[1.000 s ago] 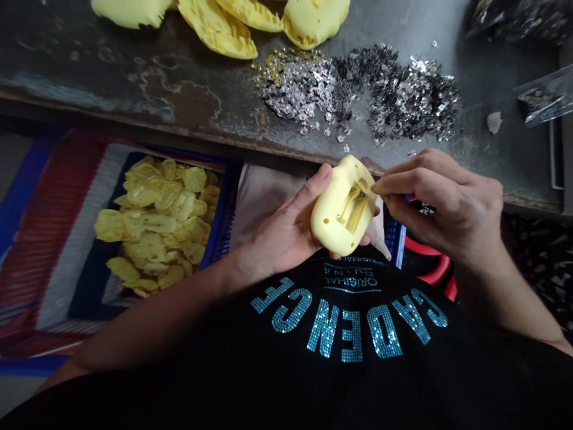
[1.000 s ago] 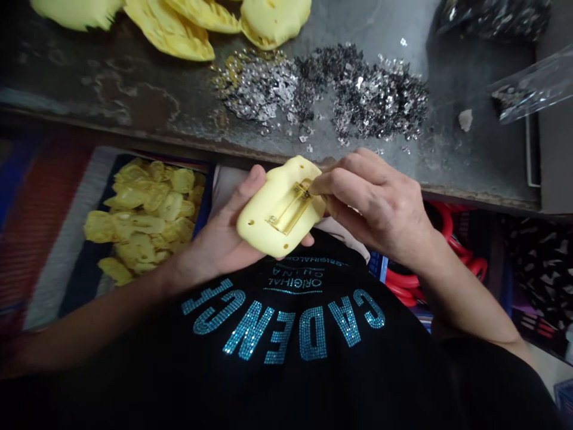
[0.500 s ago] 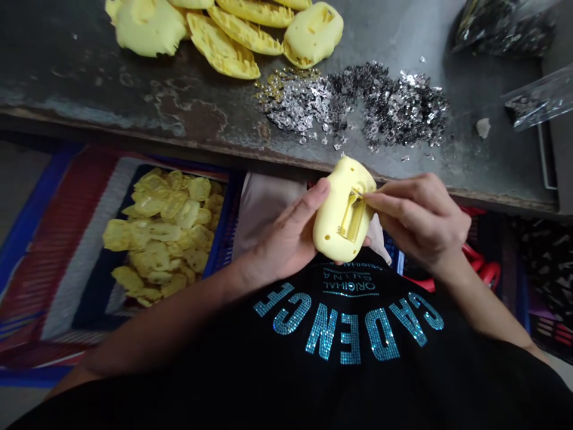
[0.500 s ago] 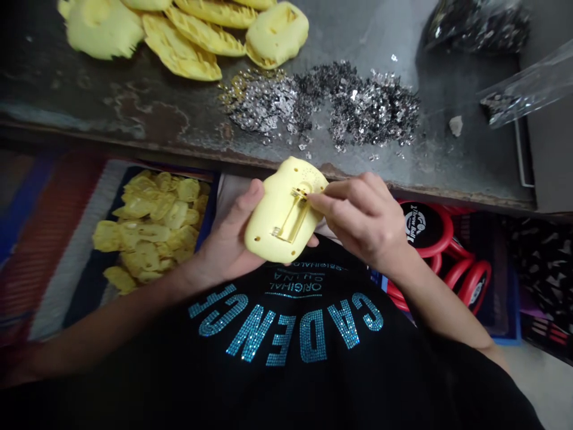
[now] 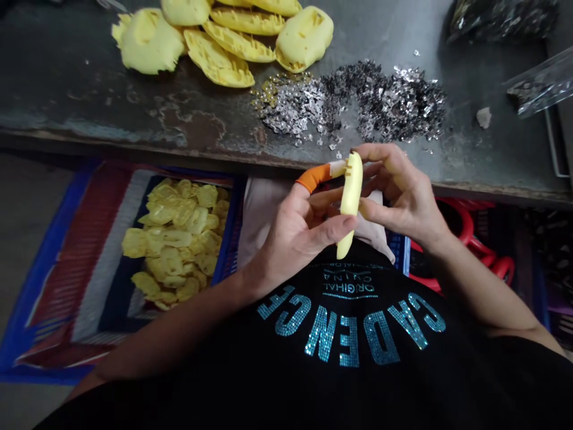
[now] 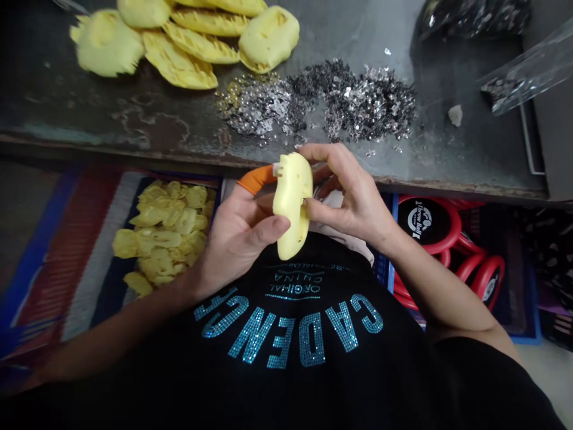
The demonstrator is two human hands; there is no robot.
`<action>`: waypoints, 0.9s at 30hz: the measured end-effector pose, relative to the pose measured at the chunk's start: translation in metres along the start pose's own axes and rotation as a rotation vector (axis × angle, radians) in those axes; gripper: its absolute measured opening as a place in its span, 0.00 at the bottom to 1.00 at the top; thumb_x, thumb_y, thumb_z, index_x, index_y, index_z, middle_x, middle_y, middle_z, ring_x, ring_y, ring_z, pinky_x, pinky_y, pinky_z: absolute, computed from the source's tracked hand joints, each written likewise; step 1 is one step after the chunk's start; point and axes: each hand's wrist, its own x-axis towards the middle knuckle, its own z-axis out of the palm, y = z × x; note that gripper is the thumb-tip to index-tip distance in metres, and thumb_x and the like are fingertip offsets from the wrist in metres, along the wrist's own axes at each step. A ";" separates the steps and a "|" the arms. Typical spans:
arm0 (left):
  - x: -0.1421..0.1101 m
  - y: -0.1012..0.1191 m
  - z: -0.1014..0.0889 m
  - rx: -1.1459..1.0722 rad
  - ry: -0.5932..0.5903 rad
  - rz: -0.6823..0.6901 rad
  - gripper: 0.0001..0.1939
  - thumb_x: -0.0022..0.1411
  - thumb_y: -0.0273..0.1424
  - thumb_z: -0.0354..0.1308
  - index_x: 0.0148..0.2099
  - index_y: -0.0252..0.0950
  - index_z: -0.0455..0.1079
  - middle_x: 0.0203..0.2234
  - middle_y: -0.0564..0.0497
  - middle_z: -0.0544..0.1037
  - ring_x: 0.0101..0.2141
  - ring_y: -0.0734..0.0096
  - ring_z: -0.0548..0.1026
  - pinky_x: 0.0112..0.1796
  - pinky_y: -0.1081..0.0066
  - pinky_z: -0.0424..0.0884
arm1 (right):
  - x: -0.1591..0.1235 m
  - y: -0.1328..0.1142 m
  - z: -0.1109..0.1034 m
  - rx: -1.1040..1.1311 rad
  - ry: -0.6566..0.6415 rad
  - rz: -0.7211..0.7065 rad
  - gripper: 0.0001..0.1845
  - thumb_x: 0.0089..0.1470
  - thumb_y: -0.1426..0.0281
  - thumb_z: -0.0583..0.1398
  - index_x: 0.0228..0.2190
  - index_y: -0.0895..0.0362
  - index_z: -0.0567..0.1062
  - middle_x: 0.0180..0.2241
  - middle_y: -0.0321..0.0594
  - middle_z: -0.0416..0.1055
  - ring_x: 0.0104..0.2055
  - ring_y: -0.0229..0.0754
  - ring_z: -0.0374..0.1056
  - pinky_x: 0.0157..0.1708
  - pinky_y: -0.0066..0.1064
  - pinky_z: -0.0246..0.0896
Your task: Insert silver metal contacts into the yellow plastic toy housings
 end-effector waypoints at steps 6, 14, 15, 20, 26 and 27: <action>-0.011 0.006 -0.016 0.256 -0.004 -0.033 0.35 0.67 0.38 0.82 0.73 0.44 0.81 0.62 0.44 0.88 0.57 0.51 0.88 0.56 0.63 0.85 | -0.019 0.022 0.026 0.000 0.339 -0.108 0.29 0.66 0.53 0.71 0.65 0.36 0.74 0.59 0.43 0.75 0.54 0.55 0.78 0.48 0.53 0.86; 0.002 0.004 -0.029 0.495 -0.068 0.187 0.28 0.70 0.33 0.79 0.70 0.48 0.85 0.71 0.47 0.83 0.67 0.49 0.83 0.73 0.54 0.75 | -0.016 0.035 0.034 -0.020 0.443 -0.168 0.33 0.63 0.61 0.71 0.66 0.32 0.75 0.59 0.45 0.72 0.57 0.60 0.74 0.50 0.56 0.87; 0.005 0.005 -0.031 0.508 -0.065 0.225 0.27 0.70 0.33 0.79 0.69 0.48 0.86 0.71 0.47 0.83 0.68 0.48 0.83 0.73 0.53 0.76 | -0.013 0.036 0.035 0.010 0.449 -0.181 0.34 0.61 0.62 0.73 0.66 0.33 0.76 0.58 0.44 0.72 0.56 0.58 0.75 0.49 0.55 0.87; 0.010 0.013 -0.054 0.541 -0.029 0.319 0.26 0.67 0.34 0.80 0.66 0.50 0.88 0.73 0.45 0.80 0.70 0.45 0.81 0.73 0.50 0.76 | 0.016 0.032 0.044 0.030 0.342 -0.212 0.38 0.57 0.68 0.76 0.66 0.40 0.77 0.56 0.43 0.73 0.53 0.52 0.77 0.46 0.46 0.87; -0.036 -0.012 -0.122 0.363 0.372 0.205 0.26 0.71 0.44 0.76 0.67 0.47 0.83 0.69 0.41 0.83 0.53 0.49 0.90 0.52 0.58 0.89 | 0.102 0.011 0.049 -0.145 -0.249 -0.340 0.31 0.67 0.64 0.72 0.67 0.46 0.73 0.61 0.48 0.78 0.52 0.49 0.80 0.47 0.43 0.86; -0.048 -0.016 -0.137 0.410 0.495 0.233 0.28 0.69 0.45 0.77 0.67 0.47 0.81 0.64 0.42 0.87 0.50 0.49 0.91 0.48 0.57 0.90 | 0.124 0.011 0.048 -0.189 -0.321 -0.366 0.30 0.68 0.61 0.72 0.67 0.48 0.74 0.63 0.50 0.78 0.54 0.51 0.80 0.49 0.45 0.85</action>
